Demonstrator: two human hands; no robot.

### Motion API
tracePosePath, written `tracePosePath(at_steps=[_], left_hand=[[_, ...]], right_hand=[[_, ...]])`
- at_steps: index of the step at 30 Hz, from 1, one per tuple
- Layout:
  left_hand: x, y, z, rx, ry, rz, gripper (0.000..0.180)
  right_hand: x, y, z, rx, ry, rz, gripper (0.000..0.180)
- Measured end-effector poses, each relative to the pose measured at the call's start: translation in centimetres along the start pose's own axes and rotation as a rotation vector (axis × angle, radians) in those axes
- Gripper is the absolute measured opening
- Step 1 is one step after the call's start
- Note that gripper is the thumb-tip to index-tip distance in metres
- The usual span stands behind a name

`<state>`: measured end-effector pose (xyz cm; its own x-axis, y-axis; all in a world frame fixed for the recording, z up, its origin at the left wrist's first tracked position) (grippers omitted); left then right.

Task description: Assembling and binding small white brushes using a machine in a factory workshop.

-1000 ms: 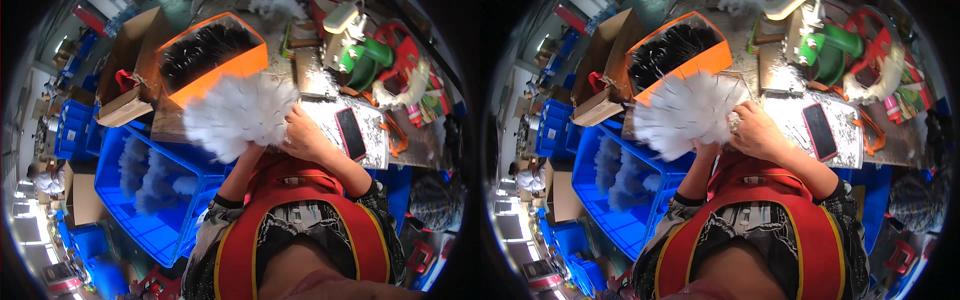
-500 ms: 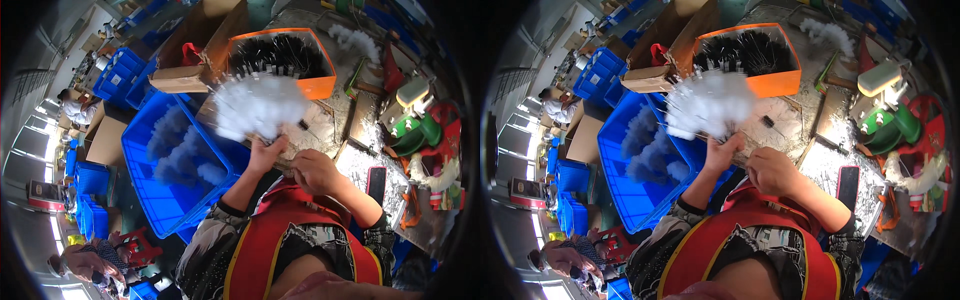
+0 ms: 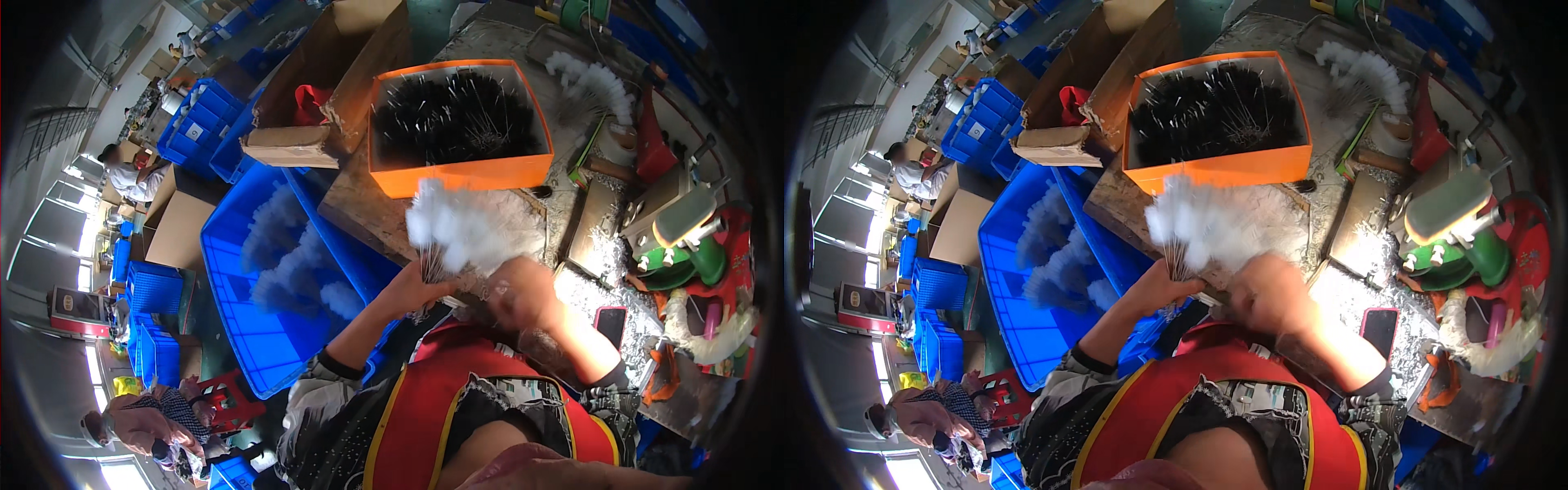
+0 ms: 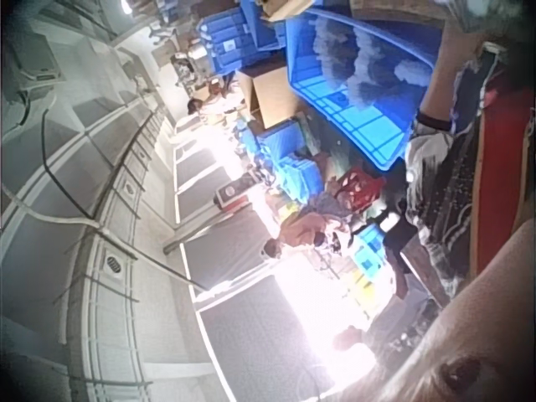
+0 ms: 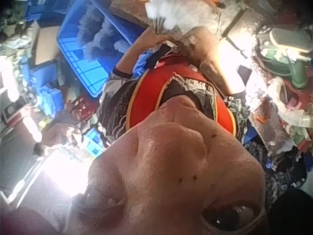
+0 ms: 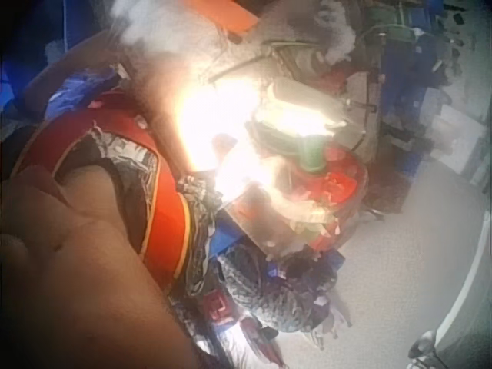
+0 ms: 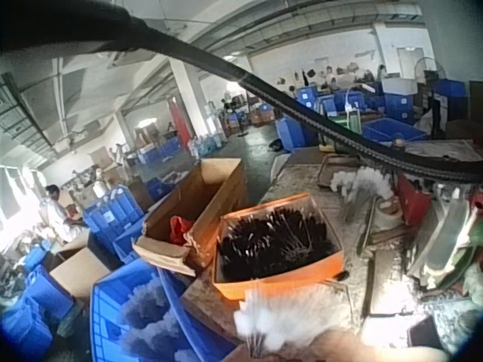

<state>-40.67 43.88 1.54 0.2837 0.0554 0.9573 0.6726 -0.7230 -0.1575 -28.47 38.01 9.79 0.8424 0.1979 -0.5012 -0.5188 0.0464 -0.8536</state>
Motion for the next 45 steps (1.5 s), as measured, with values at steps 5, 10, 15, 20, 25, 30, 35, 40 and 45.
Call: tracePosePath(at_steps=[5,10,15,20,25,30,35,40,45], left_hand=[[0.1,2.5,-0.5,-0.277,-0.014,0.035,0.033],[-1.7,2.5,-1.0,-0.453,-0.345,0.300,0.040],[1.1,0.9,-0.3,-0.536,-0.227,0.271,0.039],[3.7,-2.9,-0.6,-0.362,-0.129,-0.329,0.066],[5.6,-0.8,0.4,-0.184,0.410,-0.654,0.085],[4.6,2.8,1.6,-0.093,0.603,-0.878,0.080],[3.2,3.7,3.1,0.181,0.507,-0.852,0.063],[1.7,3.1,3.4,0.566,0.210,-0.863,0.028],[2.5,2.9,4.4,0.484,0.120,-1.095,0.017]], right_hand=[[-5.2,1.7,0.6,0.151,-0.330,0.002,0.025],[-2.0,5.1,2.3,0.035,-0.268,-0.309,0.022],[-0.6,4.9,3.0,-0.008,-0.188,-0.391,0.022],[0.6,1.8,3.1,0.074,-0.149,-0.136,0.020],[2.9,1.5,3.6,0.132,-0.022,-0.022,0.026],[3.2,0.5,3.0,0.254,0.094,-0.034,0.029],[1.7,0.3,2.5,0.334,0.083,-0.045,0.029],[0.3,1.6,2.5,0.260,0.013,-0.187,0.031],[-0.1,-2.3,2.9,0.177,-0.025,-0.089,0.049]])
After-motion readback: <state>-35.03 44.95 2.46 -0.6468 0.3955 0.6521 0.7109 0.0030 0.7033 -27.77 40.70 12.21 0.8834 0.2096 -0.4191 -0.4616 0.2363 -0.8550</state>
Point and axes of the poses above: each hand's wrist, its own z-axis towards the middle knuckle, its own y-axis out of the palm, x = y × z, the point moved 9 cm from there along z, towards the middle knuckle, and after that the axes turned 10 degrees about y, right-handed, at the moved point
